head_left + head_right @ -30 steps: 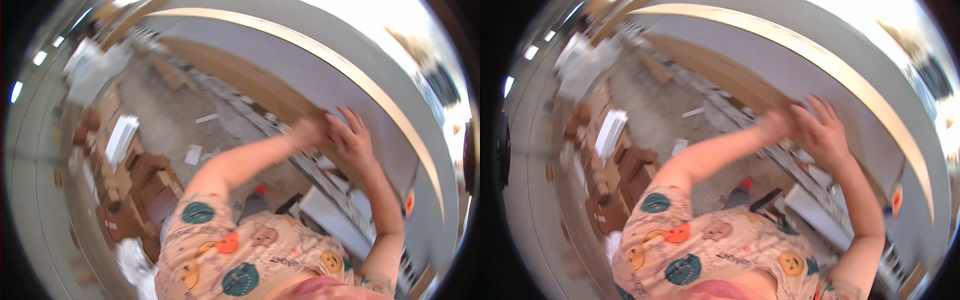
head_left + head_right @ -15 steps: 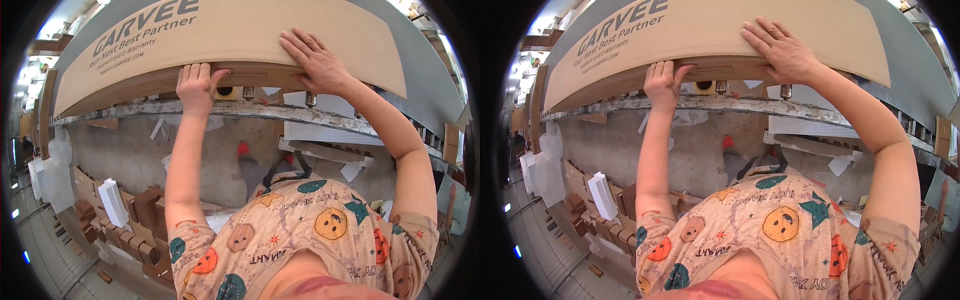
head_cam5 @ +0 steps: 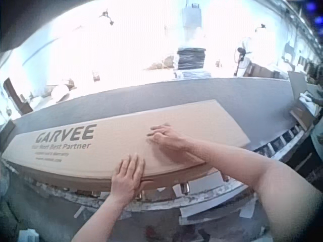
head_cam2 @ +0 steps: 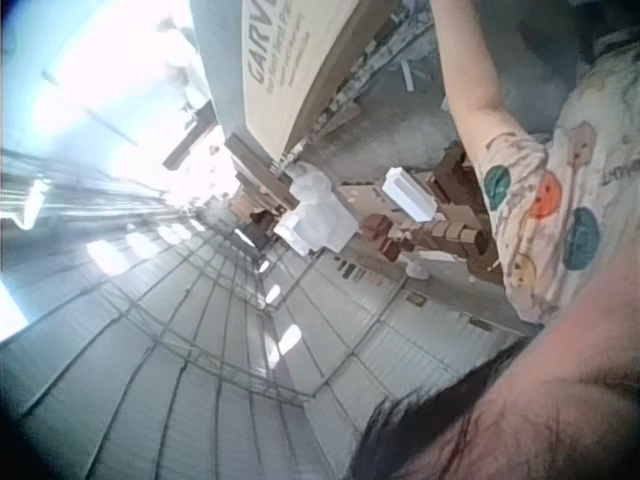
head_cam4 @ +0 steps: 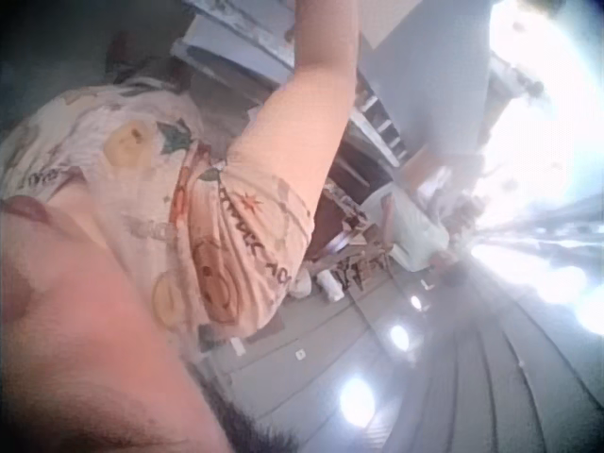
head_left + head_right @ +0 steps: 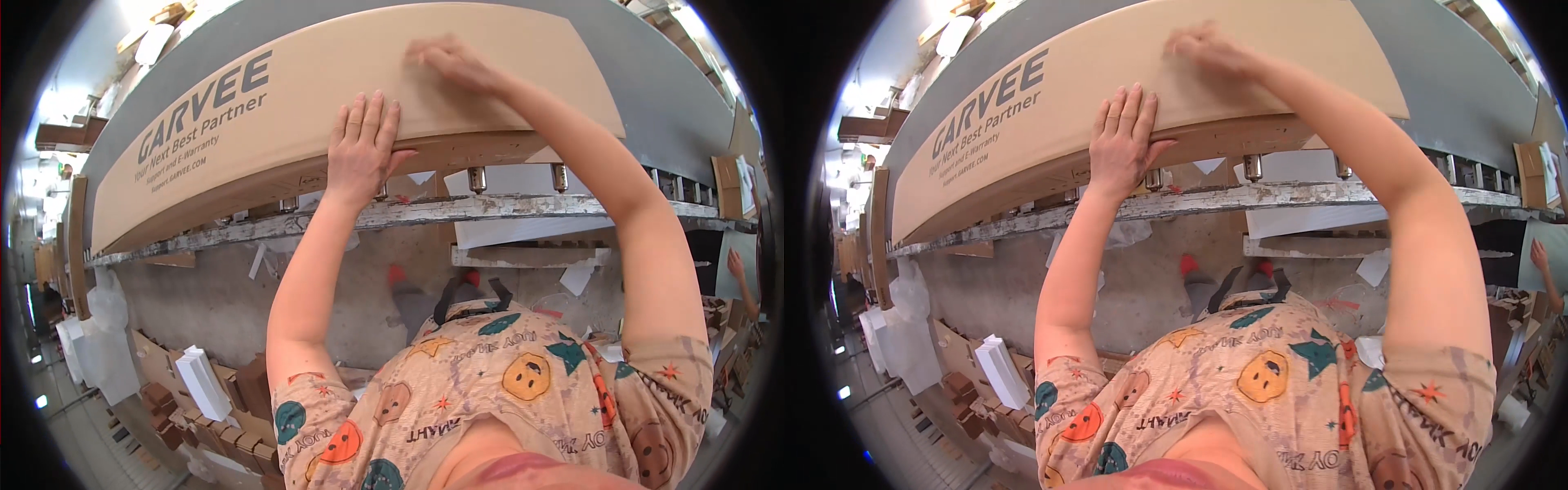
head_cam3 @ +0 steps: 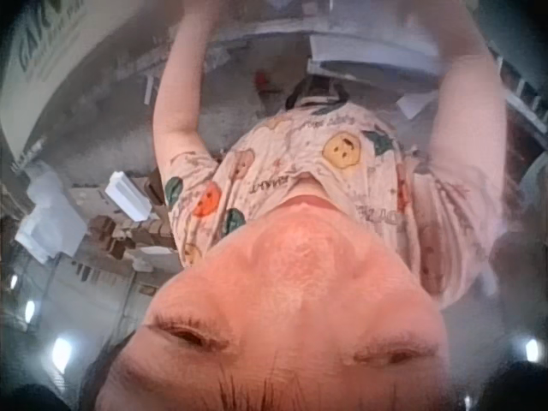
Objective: The person seals a cardboard box using a tape dispenser, places foam packaging inserts inside, and maneuvers the box on a conveyor belt.
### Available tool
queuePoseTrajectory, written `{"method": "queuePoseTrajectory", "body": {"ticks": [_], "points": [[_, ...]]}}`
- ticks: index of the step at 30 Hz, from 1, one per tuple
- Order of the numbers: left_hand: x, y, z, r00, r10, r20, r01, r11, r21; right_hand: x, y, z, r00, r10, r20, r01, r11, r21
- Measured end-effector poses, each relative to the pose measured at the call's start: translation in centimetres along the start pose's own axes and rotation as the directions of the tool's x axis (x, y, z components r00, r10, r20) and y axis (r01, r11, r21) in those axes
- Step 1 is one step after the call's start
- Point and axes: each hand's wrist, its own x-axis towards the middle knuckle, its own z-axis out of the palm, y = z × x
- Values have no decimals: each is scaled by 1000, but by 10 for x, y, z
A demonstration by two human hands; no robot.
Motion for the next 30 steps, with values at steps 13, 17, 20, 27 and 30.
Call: {"method": "queuePoseTrajectory", "body": {"ticks": [13, 17, 20, 27, 30], "points": [[-5, 3, 1, 996, -55, -68, 56, 998, 8, 122, 31, 6, 885, 284, -369, -450, 727, -519], [14, -8, -7, 989, -50, 143, 67, 991, -119, 123, 13, 11, 853, 354, -382, -510, 719, -472], [38, 11, -3, 952, 218, 214, -231, 972, 40, 113, 11, 10, 856, 291, -428, -478, 762, -437], [25, 3, 23, 968, 241, 73, -247, 966, 77, -100, -8, -49, 750, 346, -564, -153, 920, 361], [29, 1, 22, 973, 227, 44, -230, 970, 79, -250, 38, -71, -99, 702, -705, 29, 710, 703]]}}
